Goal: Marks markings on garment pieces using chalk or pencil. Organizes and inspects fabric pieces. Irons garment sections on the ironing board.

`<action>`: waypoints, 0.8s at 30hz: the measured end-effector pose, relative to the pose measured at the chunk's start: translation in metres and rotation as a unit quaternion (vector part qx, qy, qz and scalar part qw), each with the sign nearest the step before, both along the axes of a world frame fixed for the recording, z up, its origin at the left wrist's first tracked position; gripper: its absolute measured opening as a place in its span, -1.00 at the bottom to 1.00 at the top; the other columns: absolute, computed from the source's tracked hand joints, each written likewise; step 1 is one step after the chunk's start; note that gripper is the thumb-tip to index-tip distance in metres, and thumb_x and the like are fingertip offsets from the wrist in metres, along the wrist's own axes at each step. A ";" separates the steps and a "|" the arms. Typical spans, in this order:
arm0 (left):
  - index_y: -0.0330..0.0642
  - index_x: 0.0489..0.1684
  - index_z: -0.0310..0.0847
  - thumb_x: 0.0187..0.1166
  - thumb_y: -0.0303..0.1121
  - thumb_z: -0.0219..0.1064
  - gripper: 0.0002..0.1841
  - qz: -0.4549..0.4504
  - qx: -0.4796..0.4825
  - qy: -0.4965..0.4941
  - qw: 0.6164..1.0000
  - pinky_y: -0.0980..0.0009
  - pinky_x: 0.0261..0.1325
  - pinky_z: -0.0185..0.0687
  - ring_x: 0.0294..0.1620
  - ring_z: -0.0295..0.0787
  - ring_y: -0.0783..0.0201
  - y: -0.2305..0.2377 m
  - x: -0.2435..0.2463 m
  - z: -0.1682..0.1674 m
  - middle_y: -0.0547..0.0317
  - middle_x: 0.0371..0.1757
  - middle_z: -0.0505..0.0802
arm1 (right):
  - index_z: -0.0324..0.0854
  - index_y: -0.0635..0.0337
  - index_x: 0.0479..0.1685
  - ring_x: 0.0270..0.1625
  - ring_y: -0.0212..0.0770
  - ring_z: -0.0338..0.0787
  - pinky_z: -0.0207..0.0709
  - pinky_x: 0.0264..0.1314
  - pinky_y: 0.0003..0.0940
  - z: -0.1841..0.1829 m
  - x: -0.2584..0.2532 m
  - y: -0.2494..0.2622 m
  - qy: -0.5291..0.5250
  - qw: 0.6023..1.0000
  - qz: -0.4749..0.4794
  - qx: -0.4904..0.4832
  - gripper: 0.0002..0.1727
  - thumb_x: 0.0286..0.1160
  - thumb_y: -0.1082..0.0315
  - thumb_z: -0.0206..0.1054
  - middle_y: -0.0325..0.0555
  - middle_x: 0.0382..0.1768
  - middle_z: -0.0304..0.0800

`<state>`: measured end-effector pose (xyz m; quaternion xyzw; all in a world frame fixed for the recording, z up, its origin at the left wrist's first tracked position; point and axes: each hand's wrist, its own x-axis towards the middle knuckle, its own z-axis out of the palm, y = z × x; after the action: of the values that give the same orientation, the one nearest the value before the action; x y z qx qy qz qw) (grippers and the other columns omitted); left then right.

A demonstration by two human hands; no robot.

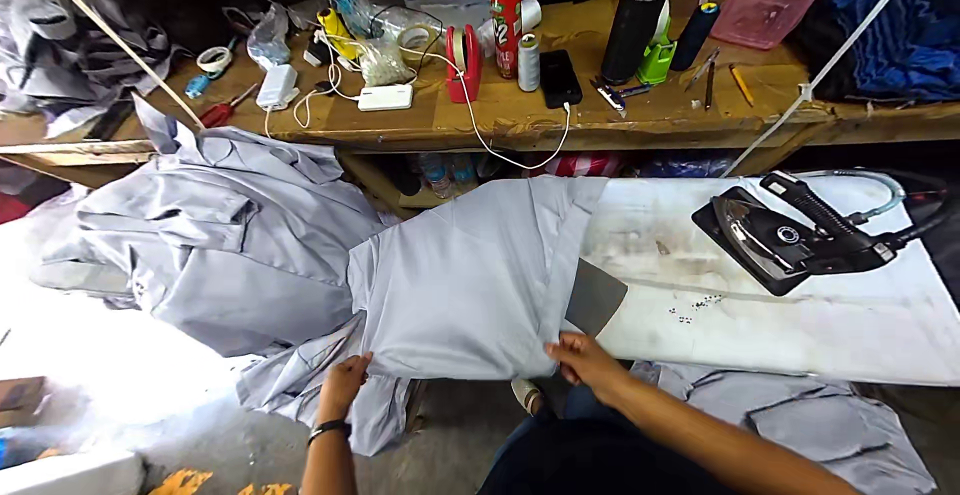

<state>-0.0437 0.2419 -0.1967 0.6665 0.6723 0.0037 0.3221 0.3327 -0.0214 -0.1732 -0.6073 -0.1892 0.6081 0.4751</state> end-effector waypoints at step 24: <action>-0.19 -0.08 0.84 0.43 -0.15 0.51 -0.69 -0.359 0.054 -0.052 0.930 -0.05 0.34 0.65 0.25 0.77 -0.11 -0.166 0.250 -0.056 -0.12 0.21 0.82 | 0.67 0.31 0.16 -0.29 -0.01 0.82 0.72 -0.14 -0.03 -0.072 0.133 0.011 -0.273 0.941 0.098 -0.176 -0.53 0.78 0.00 0.23 0.16 -0.15 0.79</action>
<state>0.2065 0.0757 -0.2525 0.8787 0.3688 -0.0416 0.3003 0.4658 -0.0104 -0.2452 -0.8025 -0.2600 0.4858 0.2287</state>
